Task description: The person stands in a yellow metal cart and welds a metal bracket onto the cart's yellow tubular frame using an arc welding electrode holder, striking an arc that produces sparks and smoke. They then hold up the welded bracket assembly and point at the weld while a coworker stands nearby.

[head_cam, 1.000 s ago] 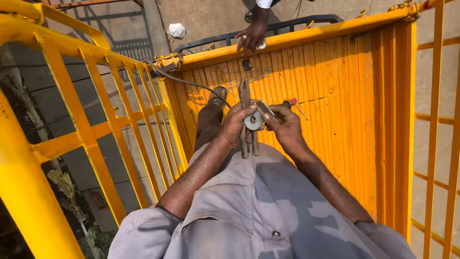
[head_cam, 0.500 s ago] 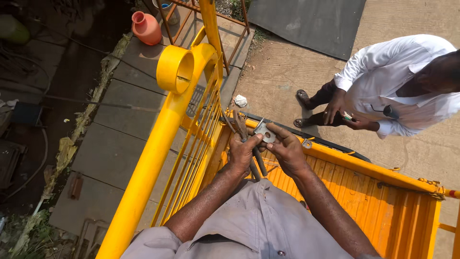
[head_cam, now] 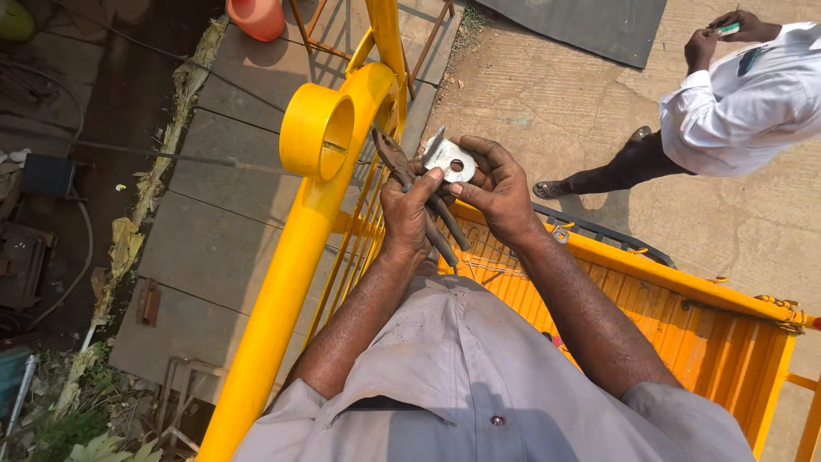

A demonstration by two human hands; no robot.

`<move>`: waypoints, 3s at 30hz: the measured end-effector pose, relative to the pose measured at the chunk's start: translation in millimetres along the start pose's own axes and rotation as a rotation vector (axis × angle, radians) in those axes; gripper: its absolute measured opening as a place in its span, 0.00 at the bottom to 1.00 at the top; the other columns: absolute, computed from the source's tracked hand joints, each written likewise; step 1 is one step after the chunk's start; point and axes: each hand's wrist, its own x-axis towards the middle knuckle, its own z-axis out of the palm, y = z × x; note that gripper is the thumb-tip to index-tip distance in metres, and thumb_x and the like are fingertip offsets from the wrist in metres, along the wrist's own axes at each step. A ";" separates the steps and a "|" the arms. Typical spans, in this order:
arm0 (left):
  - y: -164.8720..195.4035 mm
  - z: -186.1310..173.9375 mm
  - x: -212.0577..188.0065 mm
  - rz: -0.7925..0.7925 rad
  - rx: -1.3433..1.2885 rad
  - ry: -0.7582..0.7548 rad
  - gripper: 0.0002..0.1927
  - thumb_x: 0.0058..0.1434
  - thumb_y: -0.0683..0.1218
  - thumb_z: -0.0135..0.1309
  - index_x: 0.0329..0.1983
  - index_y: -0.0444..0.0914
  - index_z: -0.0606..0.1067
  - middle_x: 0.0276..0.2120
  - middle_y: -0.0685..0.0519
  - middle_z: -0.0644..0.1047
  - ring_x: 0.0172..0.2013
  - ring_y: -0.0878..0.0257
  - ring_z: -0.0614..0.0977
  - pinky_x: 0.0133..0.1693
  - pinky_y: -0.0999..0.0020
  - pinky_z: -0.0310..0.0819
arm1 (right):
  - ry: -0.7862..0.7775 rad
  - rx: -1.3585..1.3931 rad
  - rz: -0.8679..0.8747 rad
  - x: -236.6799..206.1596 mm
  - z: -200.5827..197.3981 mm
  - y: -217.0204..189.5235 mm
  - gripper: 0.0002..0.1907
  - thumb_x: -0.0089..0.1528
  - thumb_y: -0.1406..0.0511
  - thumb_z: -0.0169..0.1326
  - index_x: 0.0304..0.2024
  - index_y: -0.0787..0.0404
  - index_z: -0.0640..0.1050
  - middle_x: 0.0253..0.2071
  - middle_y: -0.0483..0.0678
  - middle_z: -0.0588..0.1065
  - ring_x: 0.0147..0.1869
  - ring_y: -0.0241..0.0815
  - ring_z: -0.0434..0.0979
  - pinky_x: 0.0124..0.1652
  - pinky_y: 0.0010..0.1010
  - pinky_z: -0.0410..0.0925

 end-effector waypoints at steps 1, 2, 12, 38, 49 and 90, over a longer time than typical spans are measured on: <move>0.8 -0.5 3.2 -0.005 0.002 0.003 0.13 0.63 0.42 0.59 0.47 0.31 0.74 0.38 0.46 0.81 0.36 0.61 0.84 0.40 0.65 0.83 | 0.011 -0.013 0.002 3.7 0.2 0.4 0.35 0.60 0.77 0.61 0.68 0.70 0.64 0.66 0.57 0.70 0.66 0.43 0.74 0.64 0.34 0.73; 0.7 -1.2 6.6 -0.008 0.006 0.005 0.13 0.62 0.42 0.59 0.48 0.31 0.74 0.38 0.47 0.81 0.35 0.62 0.84 0.40 0.66 0.83 | 0.020 -0.025 0.003 7.1 -0.5 1.8 0.35 0.60 0.77 0.61 0.68 0.71 0.64 0.66 0.57 0.70 0.66 0.43 0.74 0.65 0.34 0.73; -5.4 -10.8 22.3 -0.090 0.064 0.069 0.17 0.64 0.46 0.56 0.52 0.31 0.72 0.39 0.46 0.79 0.35 0.61 0.84 0.36 0.67 0.82 | 0.061 0.096 0.052 33.1 -18.1 18.7 0.29 0.61 0.70 0.62 0.63 0.70 0.69 0.55 0.57 0.76 0.60 0.45 0.80 0.59 0.37 0.76; -37.0 -31.4 12.9 -0.191 0.091 0.098 0.19 0.60 0.45 0.55 0.52 0.32 0.69 0.38 0.45 0.78 0.35 0.60 0.82 0.37 0.64 0.80 | 0.201 0.349 0.031 141.8 44.7 -36.1 0.17 0.69 0.56 0.51 0.49 0.64 0.69 0.49 0.57 0.74 0.55 0.50 0.80 0.53 0.46 0.77; -36.3 -34.3 11.7 -0.255 0.157 0.124 0.21 0.58 0.46 0.54 0.53 0.33 0.69 0.38 0.45 0.77 0.37 0.59 0.83 0.39 0.61 0.81 | 0.066 0.207 -0.046 131.2 46.5 -31.8 0.29 0.58 0.70 0.56 0.62 0.64 0.67 0.54 0.52 0.73 0.59 0.42 0.77 0.59 0.39 0.75; -46.5 -46.2 11.0 -0.245 0.207 0.116 0.19 0.58 0.46 0.55 0.51 0.32 0.72 0.36 0.46 0.77 0.36 0.60 0.83 0.39 0.63 0.82 | 0.054 -0.203 -0.282 137.6 50.4 -14.5 0.20 0.65 0.61 0.62 0.53 0.66 0.73 0.45 0.53 0.80 0.48 0.40 0.84 0.47 0.34 0.81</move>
